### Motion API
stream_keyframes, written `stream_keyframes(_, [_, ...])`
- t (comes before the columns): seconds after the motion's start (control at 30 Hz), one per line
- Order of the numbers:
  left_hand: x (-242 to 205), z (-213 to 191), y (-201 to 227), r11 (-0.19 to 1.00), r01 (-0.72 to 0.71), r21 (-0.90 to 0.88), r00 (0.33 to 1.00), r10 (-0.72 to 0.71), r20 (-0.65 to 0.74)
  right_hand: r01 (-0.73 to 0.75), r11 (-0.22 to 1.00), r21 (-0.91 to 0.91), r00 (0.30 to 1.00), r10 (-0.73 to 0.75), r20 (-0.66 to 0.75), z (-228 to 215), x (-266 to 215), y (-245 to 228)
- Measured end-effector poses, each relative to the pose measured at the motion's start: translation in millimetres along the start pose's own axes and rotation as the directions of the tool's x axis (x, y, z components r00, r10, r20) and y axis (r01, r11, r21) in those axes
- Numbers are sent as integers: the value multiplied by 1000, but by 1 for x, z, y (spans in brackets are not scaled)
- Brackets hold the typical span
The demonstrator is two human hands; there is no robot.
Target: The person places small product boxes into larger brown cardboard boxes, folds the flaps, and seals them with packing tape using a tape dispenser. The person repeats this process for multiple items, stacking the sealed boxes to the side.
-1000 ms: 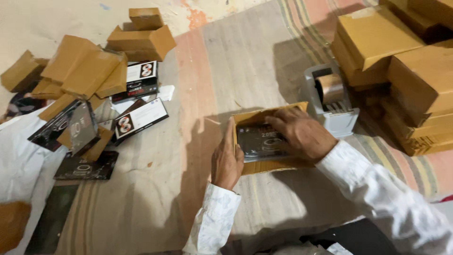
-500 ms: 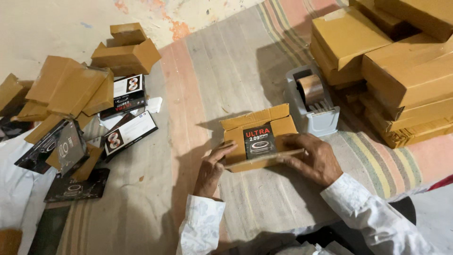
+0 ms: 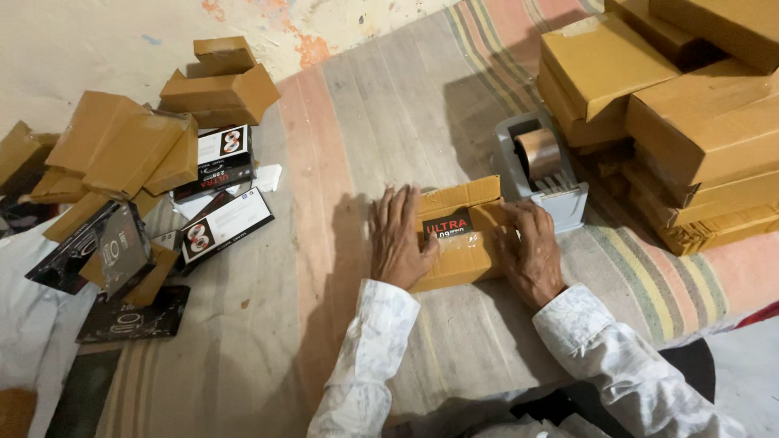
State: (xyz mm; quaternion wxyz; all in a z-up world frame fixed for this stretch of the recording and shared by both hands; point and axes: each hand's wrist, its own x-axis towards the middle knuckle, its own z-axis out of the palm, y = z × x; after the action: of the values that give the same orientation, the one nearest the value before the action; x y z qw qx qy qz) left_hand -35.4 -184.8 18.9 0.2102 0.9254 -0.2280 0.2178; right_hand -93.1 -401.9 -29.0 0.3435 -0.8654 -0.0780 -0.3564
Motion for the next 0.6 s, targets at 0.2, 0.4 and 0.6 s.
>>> stream_keyframes(0.2, [-20,5,12,992,121,38,922,-126,367,55,993,108,998,-53,-19,18,-4,4])
stream_keyframes(0.4, [-26,25,18,996,-87,22,985,82,154,-17,977,213,989,-15,144,46,15,6])
stream_keyframes(0.6, [-14,22,24,992,-16,128,935,-30,352,82,990,113,995,-87,38,15,8,10])
